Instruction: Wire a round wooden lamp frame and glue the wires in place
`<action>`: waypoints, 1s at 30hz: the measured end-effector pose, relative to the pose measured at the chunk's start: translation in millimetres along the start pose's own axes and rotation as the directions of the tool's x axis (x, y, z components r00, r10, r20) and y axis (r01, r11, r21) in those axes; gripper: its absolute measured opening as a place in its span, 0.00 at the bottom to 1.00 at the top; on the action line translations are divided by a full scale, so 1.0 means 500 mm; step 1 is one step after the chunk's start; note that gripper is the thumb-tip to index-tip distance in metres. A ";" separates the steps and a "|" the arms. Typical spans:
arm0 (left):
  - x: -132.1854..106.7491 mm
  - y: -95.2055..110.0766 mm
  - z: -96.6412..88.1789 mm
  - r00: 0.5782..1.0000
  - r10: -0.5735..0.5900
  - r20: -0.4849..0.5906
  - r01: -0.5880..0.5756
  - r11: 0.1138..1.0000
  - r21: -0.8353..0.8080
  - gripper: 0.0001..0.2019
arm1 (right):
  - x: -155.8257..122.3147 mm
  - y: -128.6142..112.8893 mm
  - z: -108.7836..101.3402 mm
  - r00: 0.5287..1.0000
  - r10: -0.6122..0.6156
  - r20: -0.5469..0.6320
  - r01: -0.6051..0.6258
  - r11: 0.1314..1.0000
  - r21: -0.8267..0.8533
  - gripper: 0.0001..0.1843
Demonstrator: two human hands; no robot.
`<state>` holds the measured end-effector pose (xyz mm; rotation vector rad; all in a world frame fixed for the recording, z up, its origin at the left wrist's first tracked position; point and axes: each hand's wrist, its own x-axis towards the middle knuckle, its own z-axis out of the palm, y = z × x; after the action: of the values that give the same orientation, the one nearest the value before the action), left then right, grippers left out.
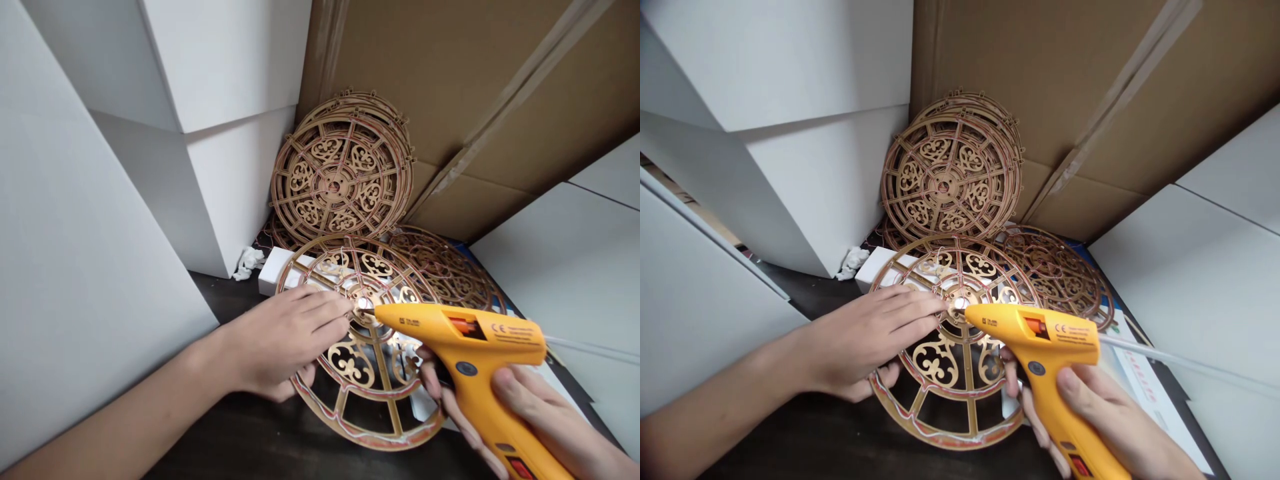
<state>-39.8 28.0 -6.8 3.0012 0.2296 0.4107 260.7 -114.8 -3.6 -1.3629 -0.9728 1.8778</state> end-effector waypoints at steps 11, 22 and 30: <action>0.000 0.000 -0.003 1.000 0.003 0.002 -0.003 1.000 -0.026 0.30 | 0.001 -0.002 0.007 1.000 -0.020 -0.003 0.020 0.998 0.058 0.33; -0.001 0.000 0.000 1.000 0.010 -0.010 -0.010 1.000 0.008 0.29 | 0.015 -0.005 -0.019 0.989 -0.054 0.136 0.051 0.998 0.029 0.37; -0.001 0.000 -0.001 0.999 0.019 -0.026 -0.019 1.000 0.010 0.31 | 0.009 0.014 -0.026 0.984 -0.131 0.118 0.116 0.985 0.128 0.33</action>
<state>-40.3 27.8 -6.7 3.0109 0.2060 0.4518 271.4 -112.3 -14.4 -1.0991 -0.9656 1.9142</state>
